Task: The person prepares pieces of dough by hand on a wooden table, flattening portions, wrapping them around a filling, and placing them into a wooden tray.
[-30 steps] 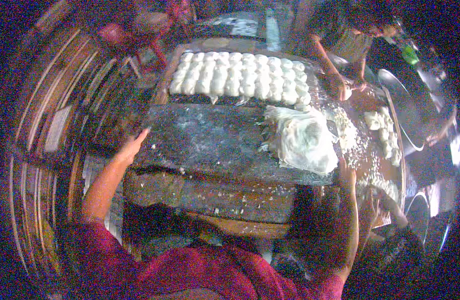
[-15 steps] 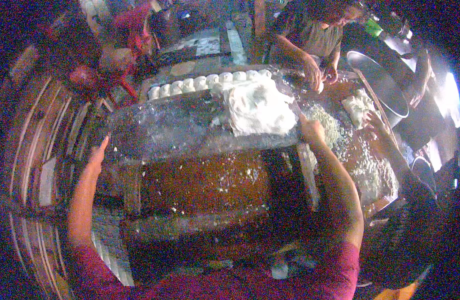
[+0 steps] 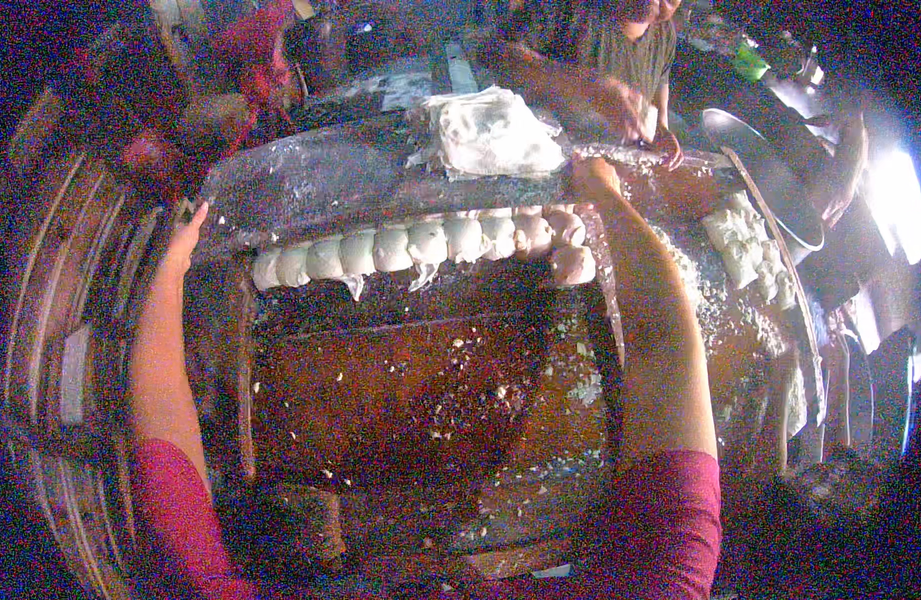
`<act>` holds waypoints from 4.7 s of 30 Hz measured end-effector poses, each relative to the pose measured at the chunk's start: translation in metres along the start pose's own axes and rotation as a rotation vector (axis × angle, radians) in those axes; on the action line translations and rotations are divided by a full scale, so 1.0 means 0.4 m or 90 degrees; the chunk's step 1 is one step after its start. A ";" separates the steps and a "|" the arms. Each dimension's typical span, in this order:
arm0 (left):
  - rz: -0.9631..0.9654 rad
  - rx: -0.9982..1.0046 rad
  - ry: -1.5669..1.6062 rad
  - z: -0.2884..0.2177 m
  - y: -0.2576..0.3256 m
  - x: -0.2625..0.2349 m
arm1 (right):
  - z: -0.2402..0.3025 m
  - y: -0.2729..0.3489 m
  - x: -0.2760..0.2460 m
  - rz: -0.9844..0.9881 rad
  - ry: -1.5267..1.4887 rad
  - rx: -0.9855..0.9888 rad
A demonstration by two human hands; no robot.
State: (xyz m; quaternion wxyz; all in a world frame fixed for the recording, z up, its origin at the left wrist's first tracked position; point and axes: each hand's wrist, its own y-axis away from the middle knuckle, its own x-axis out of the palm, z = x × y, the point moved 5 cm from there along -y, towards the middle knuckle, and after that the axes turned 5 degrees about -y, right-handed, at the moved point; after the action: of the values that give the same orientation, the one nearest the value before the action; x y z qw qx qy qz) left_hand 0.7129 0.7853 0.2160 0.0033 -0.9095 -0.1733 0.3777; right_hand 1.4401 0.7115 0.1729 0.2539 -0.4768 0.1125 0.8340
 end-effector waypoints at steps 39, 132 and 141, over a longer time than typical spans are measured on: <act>-0.150 -0.006 0.318 0.340 0.945 -0.524 | 0.695 1.513 0.147 0.459 0.056 -0.782; 0.484 0.444 -0.496 -0.430 1.225 0.526 | -0.779 0.472 -0.484 -0.450 -0.325 -0.032; 0.507 0.355 -0.449 -0.449 1.229 0.506 | -1.193 0.164 -0.596 -0.529 0.079 0.196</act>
State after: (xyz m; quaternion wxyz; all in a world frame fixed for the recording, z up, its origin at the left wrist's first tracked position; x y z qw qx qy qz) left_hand 1.1228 0.4101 0.1381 0.0419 -0.6889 0.2961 0.6603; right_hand 1.8568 0.3754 0.1244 0.6281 -0.4873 0.0490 0.6047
